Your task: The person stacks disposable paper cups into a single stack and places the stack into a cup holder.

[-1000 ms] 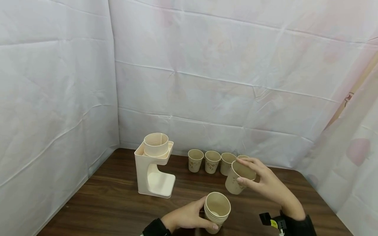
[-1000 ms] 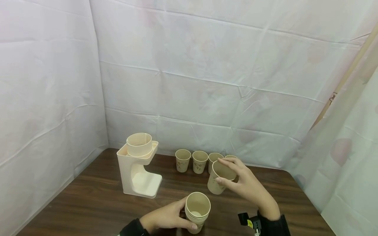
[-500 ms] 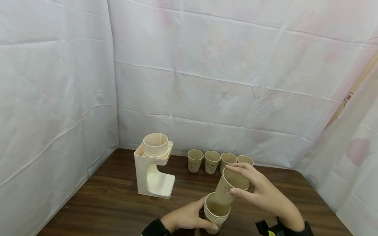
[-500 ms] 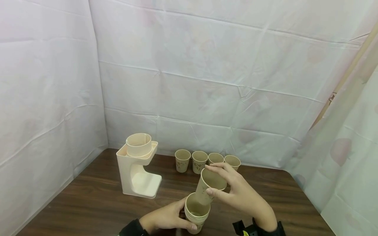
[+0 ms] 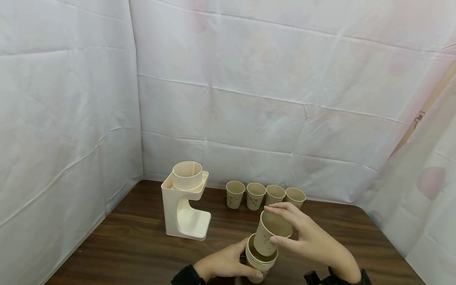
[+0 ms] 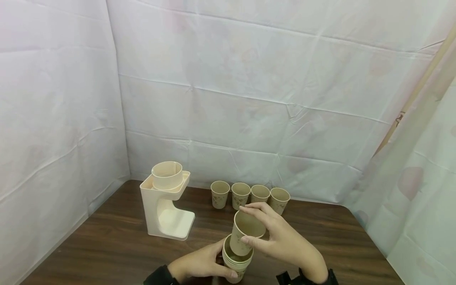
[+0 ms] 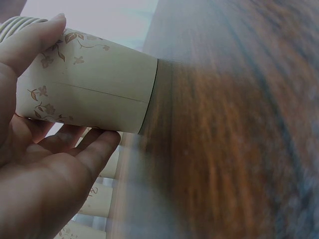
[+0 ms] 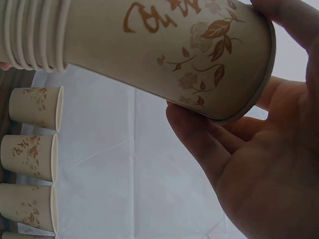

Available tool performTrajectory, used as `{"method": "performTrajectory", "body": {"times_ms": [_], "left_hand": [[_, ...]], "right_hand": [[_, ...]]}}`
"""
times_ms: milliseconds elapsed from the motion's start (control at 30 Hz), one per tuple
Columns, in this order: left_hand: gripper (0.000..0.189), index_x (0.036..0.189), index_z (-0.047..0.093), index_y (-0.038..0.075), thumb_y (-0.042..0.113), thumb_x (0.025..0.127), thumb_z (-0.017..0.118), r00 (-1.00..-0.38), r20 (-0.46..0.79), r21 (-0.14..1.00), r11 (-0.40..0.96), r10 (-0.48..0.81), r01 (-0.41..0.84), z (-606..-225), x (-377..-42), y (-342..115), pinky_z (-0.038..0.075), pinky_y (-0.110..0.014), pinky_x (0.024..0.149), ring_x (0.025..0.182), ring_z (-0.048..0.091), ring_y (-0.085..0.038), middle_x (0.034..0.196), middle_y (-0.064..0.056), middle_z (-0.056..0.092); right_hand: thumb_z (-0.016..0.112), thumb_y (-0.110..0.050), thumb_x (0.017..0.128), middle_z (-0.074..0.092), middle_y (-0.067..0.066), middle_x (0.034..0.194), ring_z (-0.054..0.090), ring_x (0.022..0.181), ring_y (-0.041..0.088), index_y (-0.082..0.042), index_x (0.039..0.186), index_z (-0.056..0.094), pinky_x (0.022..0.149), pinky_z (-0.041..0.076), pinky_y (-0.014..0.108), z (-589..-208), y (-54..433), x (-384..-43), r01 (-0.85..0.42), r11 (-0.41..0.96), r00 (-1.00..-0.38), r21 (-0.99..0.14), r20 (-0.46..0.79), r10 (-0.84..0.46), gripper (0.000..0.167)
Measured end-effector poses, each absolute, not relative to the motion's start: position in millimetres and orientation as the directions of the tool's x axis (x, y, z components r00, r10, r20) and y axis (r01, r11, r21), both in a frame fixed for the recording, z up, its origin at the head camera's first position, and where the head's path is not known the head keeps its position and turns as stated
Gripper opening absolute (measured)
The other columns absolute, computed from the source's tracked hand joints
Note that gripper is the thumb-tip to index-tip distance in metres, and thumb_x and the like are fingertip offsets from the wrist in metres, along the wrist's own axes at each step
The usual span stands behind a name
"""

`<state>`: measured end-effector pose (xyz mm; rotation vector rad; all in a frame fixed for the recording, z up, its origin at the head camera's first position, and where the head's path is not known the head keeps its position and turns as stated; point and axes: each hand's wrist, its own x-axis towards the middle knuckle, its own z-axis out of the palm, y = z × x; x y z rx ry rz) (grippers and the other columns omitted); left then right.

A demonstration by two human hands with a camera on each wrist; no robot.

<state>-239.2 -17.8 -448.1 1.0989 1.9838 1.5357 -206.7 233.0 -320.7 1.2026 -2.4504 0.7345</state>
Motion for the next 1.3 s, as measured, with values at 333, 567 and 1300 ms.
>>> {"method": "performTrajectory", "body": {"times_ms": [333,567,1300], "left_hand": [[0.072,0.149,0.036,0.027,0.024,0.09,0.078,-0.611,0.156,0.94,0.073,0.776,0.332,-448.5,-239.0,-18.4,0.042,-0.026,0.1,0.119,0.055,-0.006,0.129,0.014,0.058],[0.07,0.146,0.039,0.027,0.025,0.089,0.079,-0.629,0.142,0.938,0.099,0.764,0.332,-448.3,-236.9,-19.1,0.042,-0.026,0.099,0.118,0.055,-0.005,0.126,0.014,0.06],[0.073,0.151,0.033,0.026,0.023,0.092,0.075,-0.591,0.167,0.943,0.046,0.789,0.328,-446.3,-235.8,-19.2,0.045,-0.025,0.097,0.116,0.057,-0.006,0.128,0.01,0.059]], "right_hand": [[0.072,-0.029,0.096,0.044,0.0,0.14,0.058,0.081,0.012,-0.021,0.149,0.045,0.062,0.051,0.022,-334.7,222.5,-211.7,-0.794,0.394,-0.581,-0.463,0.387,-0.716,0.06],[0.072,-0.028,0.096,0.044,0.003,0.138,0.059,0.077,0.009,-0.022,0.148,0.044,0.061,0.053,0.023,-339.6,217.3,-212.5,-0.753,0.384,-0.602,-0.534,0.325,-0.729,0.06],[0.072,-0.034,0.095,0.047,0.003,0.136,0.059,0.084,0.005,-0.017,0.145,0.049,0.071,0.053,0.023,-346.2,212.6,-211.7,-0.779,0.422,-0.57,-0.464,0.244,-0.784,0.058]]}}
